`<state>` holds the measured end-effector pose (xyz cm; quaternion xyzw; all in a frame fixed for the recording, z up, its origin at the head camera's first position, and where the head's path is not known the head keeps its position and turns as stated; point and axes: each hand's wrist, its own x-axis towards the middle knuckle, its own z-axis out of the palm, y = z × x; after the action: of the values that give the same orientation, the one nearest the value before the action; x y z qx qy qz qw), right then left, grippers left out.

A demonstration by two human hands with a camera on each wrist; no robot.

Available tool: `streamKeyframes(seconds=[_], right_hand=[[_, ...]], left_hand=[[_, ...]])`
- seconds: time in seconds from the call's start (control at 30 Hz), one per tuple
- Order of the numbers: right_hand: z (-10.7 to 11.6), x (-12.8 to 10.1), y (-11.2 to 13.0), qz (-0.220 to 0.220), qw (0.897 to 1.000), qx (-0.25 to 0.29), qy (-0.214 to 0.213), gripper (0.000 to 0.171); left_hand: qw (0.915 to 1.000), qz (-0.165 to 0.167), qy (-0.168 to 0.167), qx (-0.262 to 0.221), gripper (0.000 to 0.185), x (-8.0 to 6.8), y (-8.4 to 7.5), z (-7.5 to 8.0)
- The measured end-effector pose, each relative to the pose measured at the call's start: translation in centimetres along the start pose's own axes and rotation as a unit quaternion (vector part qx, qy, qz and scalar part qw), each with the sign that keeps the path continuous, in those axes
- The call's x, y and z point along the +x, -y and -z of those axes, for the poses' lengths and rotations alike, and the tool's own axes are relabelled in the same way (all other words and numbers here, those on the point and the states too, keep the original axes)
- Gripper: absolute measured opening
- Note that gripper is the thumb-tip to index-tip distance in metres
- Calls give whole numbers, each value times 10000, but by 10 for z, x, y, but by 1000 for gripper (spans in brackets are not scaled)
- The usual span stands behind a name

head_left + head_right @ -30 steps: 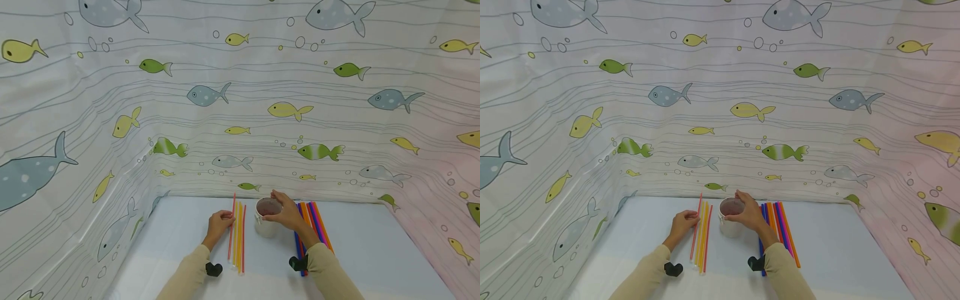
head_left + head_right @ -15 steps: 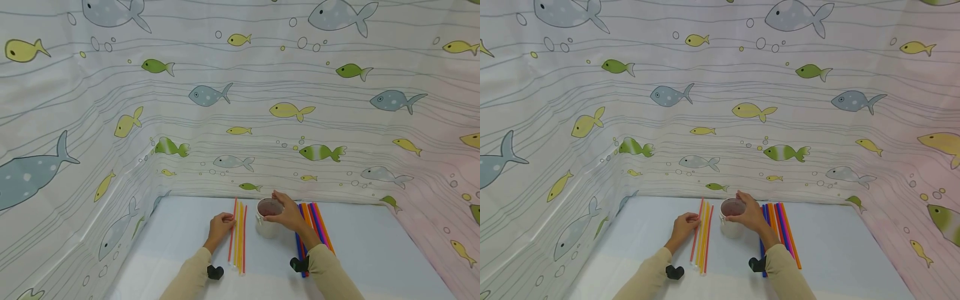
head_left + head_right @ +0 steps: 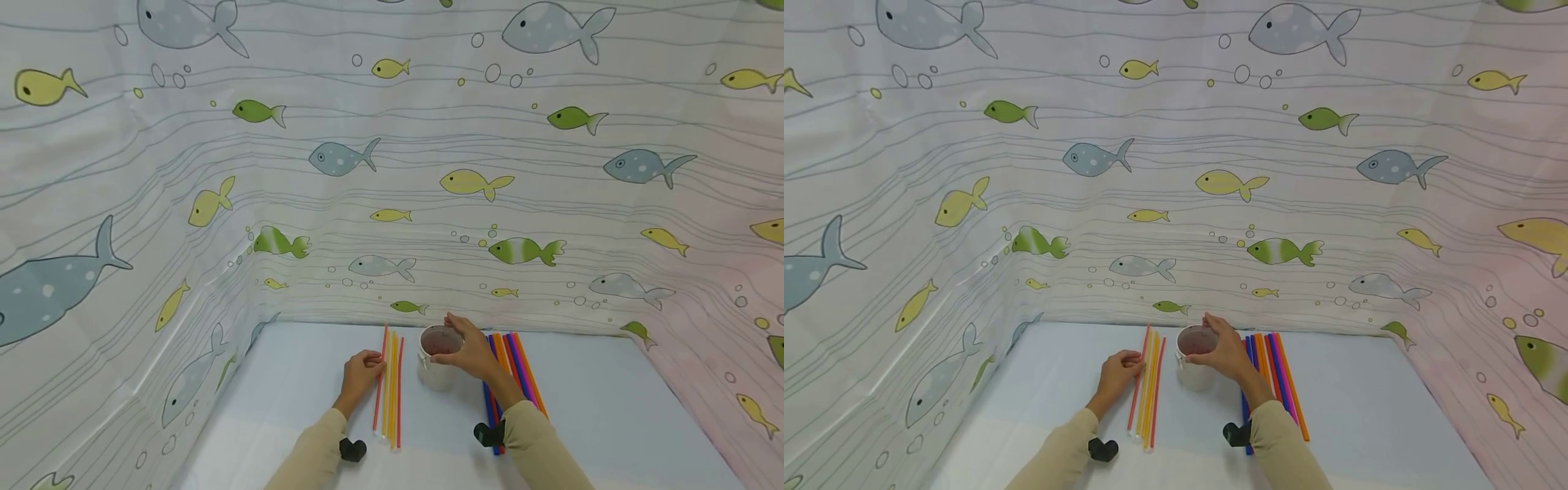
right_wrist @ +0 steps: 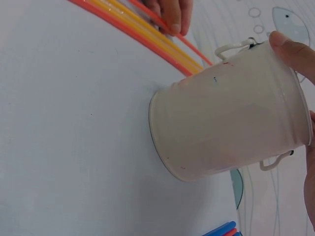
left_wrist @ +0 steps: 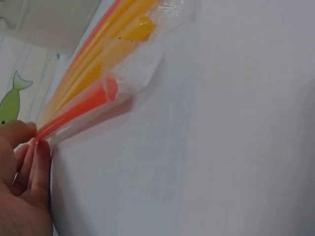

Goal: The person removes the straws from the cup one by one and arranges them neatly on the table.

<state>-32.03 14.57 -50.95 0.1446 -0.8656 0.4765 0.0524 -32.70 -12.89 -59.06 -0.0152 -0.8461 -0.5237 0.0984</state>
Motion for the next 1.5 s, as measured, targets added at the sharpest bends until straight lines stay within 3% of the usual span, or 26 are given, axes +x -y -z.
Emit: streamKeyframes(seconds=[0.27,0.57,0.73,0.83,1.0,1.13,1.37,1.5], right_hand=[[1,-1,0,113,9999,-38,-51,106],[3,-1,1,91,9998,-146,-69,105],[5,-1,2,248,9991,-328,-81,101],[6,-1,5,511,9979,-399,-46,98],[10,-4,10,910,9918,-871,-200,96],[12,-7,8,961,9836,-1430,-540,98],[17,-20,-10,715,9798,-1775,-587,95],[19,-27,-17,466,9805,-1821,-576,96]], left_hand=[[9992,-340,-127,-173,22,-3,-1,3],[9995,-40,5,-304,24,-2,-3,5],[9993,-64,96,-356,25,1,-6,8],[9993,-235,120,-258,25,4,-11,9],[9959,-793,231,355,34,8,-22,7],[9869,-1065,509,1104,48,7,-30,6],[9467,-1854,929,2464,49,-2,-29,9],[9331,-1875,909,2932,45,-5,-21,8]])
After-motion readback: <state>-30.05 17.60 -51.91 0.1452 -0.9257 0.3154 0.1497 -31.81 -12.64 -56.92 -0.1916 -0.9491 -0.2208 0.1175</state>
